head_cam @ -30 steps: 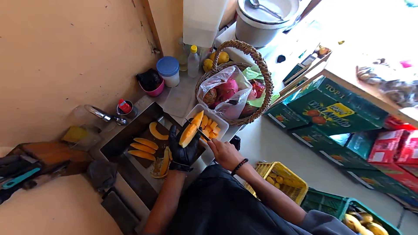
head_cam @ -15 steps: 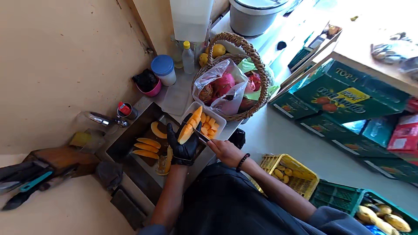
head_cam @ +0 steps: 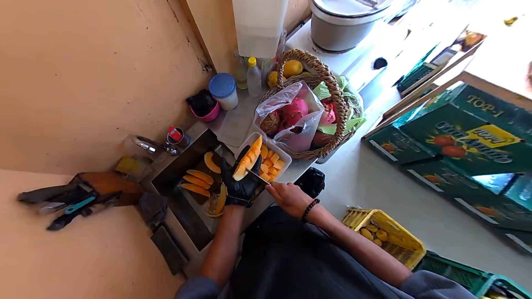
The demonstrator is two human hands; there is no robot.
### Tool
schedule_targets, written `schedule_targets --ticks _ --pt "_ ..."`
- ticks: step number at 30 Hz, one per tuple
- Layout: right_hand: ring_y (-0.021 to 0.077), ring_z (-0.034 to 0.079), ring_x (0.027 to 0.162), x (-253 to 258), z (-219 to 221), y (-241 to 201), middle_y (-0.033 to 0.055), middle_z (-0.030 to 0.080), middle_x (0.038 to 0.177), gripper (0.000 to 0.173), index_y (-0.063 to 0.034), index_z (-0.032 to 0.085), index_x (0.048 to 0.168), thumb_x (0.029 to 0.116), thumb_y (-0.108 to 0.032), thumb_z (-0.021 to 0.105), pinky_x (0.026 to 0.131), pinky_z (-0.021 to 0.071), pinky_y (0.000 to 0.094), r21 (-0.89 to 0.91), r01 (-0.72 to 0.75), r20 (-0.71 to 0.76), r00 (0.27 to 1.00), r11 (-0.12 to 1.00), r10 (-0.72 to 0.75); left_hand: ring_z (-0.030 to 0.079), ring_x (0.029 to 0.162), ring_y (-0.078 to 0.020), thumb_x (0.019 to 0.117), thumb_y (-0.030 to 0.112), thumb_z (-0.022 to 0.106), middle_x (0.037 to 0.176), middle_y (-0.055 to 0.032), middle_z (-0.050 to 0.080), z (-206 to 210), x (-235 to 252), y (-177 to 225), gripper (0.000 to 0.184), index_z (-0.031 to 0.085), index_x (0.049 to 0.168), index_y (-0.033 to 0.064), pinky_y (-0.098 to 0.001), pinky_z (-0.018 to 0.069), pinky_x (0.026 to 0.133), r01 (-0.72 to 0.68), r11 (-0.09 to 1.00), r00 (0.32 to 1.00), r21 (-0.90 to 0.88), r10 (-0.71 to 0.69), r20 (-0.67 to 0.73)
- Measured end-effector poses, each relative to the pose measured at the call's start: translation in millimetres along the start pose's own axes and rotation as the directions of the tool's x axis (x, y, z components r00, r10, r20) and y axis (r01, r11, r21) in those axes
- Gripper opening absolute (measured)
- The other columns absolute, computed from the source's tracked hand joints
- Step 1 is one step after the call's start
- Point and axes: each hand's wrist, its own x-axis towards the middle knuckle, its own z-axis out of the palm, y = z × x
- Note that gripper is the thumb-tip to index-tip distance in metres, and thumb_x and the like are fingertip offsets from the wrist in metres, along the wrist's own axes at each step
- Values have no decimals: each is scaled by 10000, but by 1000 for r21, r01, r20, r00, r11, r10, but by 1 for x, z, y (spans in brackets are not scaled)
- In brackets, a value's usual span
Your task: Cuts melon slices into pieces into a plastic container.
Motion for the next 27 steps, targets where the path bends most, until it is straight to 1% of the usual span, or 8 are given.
schedule_targets --ticks 2,5,8,11,14,17,24,27 --pt "366 653 892 3 -3 6 194 637 898 579 -11 620 1087 1122 -454 248 796 498 563 23 33 29 999 999 -34 510 1369 -288 929 817 247 1506 -111 508 0 -2 -3 886 486 1489 174 -473 453 1111 -13 1000 1000 17 13 21" --pt "438 684 1033 -3 -6 -7 240 692 1021 576 -37 601 1216 1118 -472 236 842 532 611 -198 -69 -14 998 978 68 527 1344 -292 939 801 200 1494 -125 512 -2 2 -8 885 472 1496 169 -456 471 1088 -30 999 999 25 29 43" --pt "462 681 1057 -7 -7 -15 252 696 1052 570 -51 578 1287 1119 -469 230 843 535 620 -309 -116 -38 993 944 109 486 1392 -302 936 812 219 1548 -128 457 -23 10 -11 896 416 1546 185 -472 449 1117 -17 1000 991 -9 18 136" --pt "447 694 1000 -13 -12 -10 234 696 978 556 -43 598 1204 1120 -462 242 814 538 608 -278 -68 -35 998 958 60 524 1344 -297 958 773 164 1503 -135 497 7 -2 -9 874 444 1516 161 -456 471 1090 -40 997 999 60 38 33" --pt "400 685 894 -25 -20 2 197 664 871 565 -38 620 1077 1115 -466 252 767 524 589 -155 -26 -37 999 988 20 523 1340 -281 948 782 158 1520 -126 478 13 -4 -6 880 387 1559 193 -450 479 1077 -47 989 993 142 31 115" --pt "364 683 785 -40 -18 3 152 634 761 568 -59 619 1018 1110 -475 242 686 521 558 -151 -10 -126 992 988 -9 504 1362 -293 948 777 195 1534 -126 463 16 -3 -8 869 417 1546 186 -471 462 1098 -53 990 994 131 40 98" --pt "346 684 730 -37 -3 -6 121 620 704 578 -83 620 1026 1106 -493 221 643 523 526 -186 60 -193 976 981 -96 495 1366 -266 1001 695 175 1518 -85 486 19 3 -15 781 523 1449 158 -466 441 1116 -138 981 990 136 140 -2" --pt "370 706 768 -32 3 -6 139 652 737 577 -82 623 1082 1108 -489 214 660 541 537 -239 20 -198 978 971 -69 453 1416 -257 988 740 195 1563 -70 444 -17 15 -22 809 463 1507 180 -468 416 1145 -156 984 983 90 146 112"
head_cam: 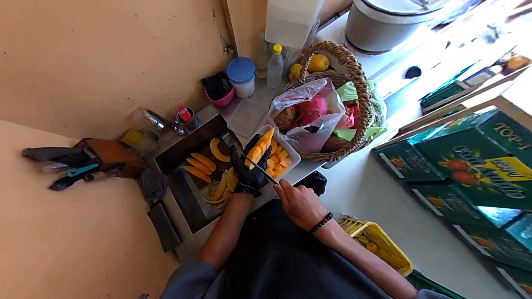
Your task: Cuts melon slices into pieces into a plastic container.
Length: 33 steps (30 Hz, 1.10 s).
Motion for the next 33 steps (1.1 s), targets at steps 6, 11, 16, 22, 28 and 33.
schedule_targets --ticks 6,11,16,22,28,33 --pt "398 718 820 5 5 0 163 680 788 558 -73 624 1136 1112 -466 228 689 548 549 -58 -35 27 999 998 37 572 1227 -282 1033 645 109 1364 -160 573 81 -1 22 806 532 1358 40 -448 480 1029 7 998 880 -67 -39 -474" --pt "388 706 851 15 9 4 170 672 823 549 -62 611 1141 1116 -462 235 727 542 548 -8 -19 121 992 1000 20 597 1180 -271 1024 664 95 1317 -165 596 76 -1 18 841 541 1337 23 -430 505 994 -17 999 902 -40 -2 -431" --pt "375 693 847 19 8 11 160 659 816 554 -62 601 1139 1116 -468 226 751 528 555 46 26 192 981 999 -35 600 1218 -258 990 732 111 1383 -136 590 47 -13 12 870 544 1392 94 -420 521 997 6 1000 965 6 -4 -263" --pt "291 635 698 8 9 17 94 578 702 548 -74 611 1000 1110 -471 249 646 495 499 201 15 94 995 979 -34 606 1196 -243 1027 624 69 1333 -132 622 43 -7 23 810 593 1367 108 -422 520 981 -10 979 974 202 55 -221" --pt "279 635 692 7 13 26 87 581 700 549 -76 616 986 1112 -467 252 646 494 488 204 -53 54 998 978 42 645 1145 -246 1071 191 355 1239 -140 666 43 1 19 357 614 1257 30 -435 535 993 -154 967 935 204 210 -286" --pt "287 646 695 11 9 21 91 588 692 555 -79 619 976 1110 -473 252 642 498 489 183 -90 -3 996 979 92 626 1098 -172 1070 135 255 1267 -113 628 50 -3 21 440 548 1380 28 -348 532 937 -81 892 957 444 195 -216"
